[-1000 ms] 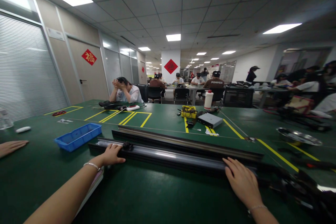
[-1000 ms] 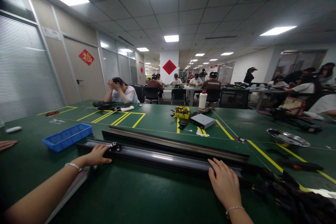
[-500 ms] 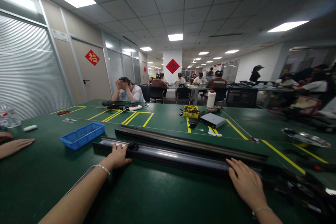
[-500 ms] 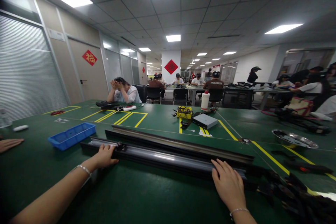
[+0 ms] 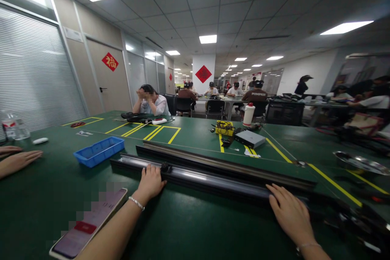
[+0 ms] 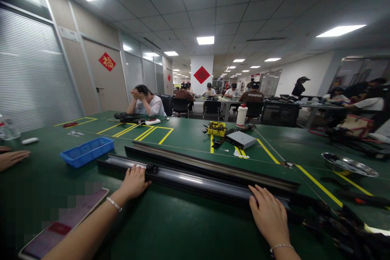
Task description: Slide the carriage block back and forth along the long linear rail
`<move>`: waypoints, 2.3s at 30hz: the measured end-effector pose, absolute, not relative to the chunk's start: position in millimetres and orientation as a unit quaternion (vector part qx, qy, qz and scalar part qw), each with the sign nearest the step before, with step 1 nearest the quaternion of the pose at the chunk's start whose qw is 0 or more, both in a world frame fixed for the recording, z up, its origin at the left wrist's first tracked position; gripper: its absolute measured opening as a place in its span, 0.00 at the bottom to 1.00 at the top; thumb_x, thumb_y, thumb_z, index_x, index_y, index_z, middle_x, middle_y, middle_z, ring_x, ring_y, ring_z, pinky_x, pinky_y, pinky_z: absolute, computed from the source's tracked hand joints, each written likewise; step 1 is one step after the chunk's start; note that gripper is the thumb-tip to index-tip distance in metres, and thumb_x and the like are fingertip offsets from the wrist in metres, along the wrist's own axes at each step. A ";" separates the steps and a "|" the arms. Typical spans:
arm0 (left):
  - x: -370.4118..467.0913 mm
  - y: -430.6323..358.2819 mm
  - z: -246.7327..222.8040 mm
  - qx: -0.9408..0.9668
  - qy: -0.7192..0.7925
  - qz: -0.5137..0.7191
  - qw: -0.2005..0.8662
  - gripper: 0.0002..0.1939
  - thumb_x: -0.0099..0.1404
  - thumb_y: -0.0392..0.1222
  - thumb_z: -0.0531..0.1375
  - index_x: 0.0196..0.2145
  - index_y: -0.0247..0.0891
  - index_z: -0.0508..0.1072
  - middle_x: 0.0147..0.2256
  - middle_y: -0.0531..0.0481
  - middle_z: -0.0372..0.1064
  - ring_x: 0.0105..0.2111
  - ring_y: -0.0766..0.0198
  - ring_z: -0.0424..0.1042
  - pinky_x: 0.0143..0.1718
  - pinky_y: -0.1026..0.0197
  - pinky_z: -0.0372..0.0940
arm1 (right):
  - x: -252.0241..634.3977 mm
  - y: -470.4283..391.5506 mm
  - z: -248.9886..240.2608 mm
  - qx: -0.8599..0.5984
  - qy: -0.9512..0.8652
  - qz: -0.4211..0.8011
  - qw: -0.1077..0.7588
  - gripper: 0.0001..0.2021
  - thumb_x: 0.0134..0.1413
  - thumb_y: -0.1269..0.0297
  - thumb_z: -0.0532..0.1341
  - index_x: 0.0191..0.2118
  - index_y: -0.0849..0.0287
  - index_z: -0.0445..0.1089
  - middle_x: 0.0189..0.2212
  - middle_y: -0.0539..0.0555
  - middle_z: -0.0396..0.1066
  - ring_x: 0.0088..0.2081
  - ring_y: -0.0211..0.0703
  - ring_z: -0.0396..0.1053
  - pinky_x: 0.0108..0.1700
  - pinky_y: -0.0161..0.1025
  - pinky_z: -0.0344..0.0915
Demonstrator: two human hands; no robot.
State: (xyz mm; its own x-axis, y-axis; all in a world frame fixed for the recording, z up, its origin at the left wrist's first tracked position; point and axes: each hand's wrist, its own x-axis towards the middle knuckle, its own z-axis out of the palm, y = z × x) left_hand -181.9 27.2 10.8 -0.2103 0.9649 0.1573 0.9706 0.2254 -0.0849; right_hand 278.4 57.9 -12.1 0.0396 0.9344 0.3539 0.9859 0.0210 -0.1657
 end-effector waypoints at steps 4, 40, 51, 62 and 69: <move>-162.6 21.8 0.8 -0.638 -0.759 -0.052 0.117 0.26 0.62 0.45 0.51 0.55 0.28 0.62 0.57 0.33 0.58 0.63 0.45 0.45 0.60 0.45 0.43 | 281.0 59.7 -14.2 -0.696 -0.692 -0.068 0.181 0.27 0.57 0.52 0.40 0.56 0.51 0.65 0.57 0.50 0.63 0.60 0.47 0.56 0.58 0.52 0.53; -136.4 23.6 -6.0 -0.712 -0.663 -0.210 0.099 0.23 0.61 0.42 0.52 0.53 0.32 0.62 0.53 0.35 0.65 0.59 0.50 0.57 0.60 0.37 0.41 | 275.3 55.0 -5.0 -0.701 -0.680 -0.073 0.200 0.25 0.56 0.54 0.42 0.52 0.50 0.68 0.55 0.51 0.65 0.58 0.47 0.58 0.55 0.52 0.56; -134.6 21.8 -4.3 -0.752 -0.625 -0.200 0.067 0.24 0.60 0.42 0.53 0.54 0.39 0.62 0.54 0.42 0.64 0.59 0.54 0.55 0.62 0.39 0.37 | 273.5 55.9 -6.3 -0.697 -0.680 -0.086 0.208 0.24 0.56 0.56 0.42 0.51 0.50 0.69 0.55 0.51 0.66 0.57 0.47 0.59 0.55 0.50 0.56; -133.8 20.8 2.2 -0.761 -0.620 -0.181 0.052 0.26 0.59 0.42 0.55 0.56 0.49 0.62 0.53 0.47 0.66 0.56 0.54 0.59 0.60 0.36 0.34 | 265.9 51.7 -1.8 -0.705 -0.671 -0.071 0.217 0.24 0.57 0.57 0.42 0.52 0.51 0.68 0.55 0.52 0.65 0.58 0.47 0.57 0.56 0.51 0.54; -132.2 21.3 1.6 -0.759 -0.627 -0.166 0.066 0.27 0.58 0.43 0.55 0.56 0.51 0.62 0.51 0.48 0.66 0.55 0.53 0.61 0.60 0.35 0.36 | 264.3 51.6 -1.9 -0.709 -0.664 -0.072 0.225 0.24 0.57 0.57 0.43 0.51 0.51 0.68 0.54 0.52 0.66 0.58 0.47 0.58 0.56 0.51 0.54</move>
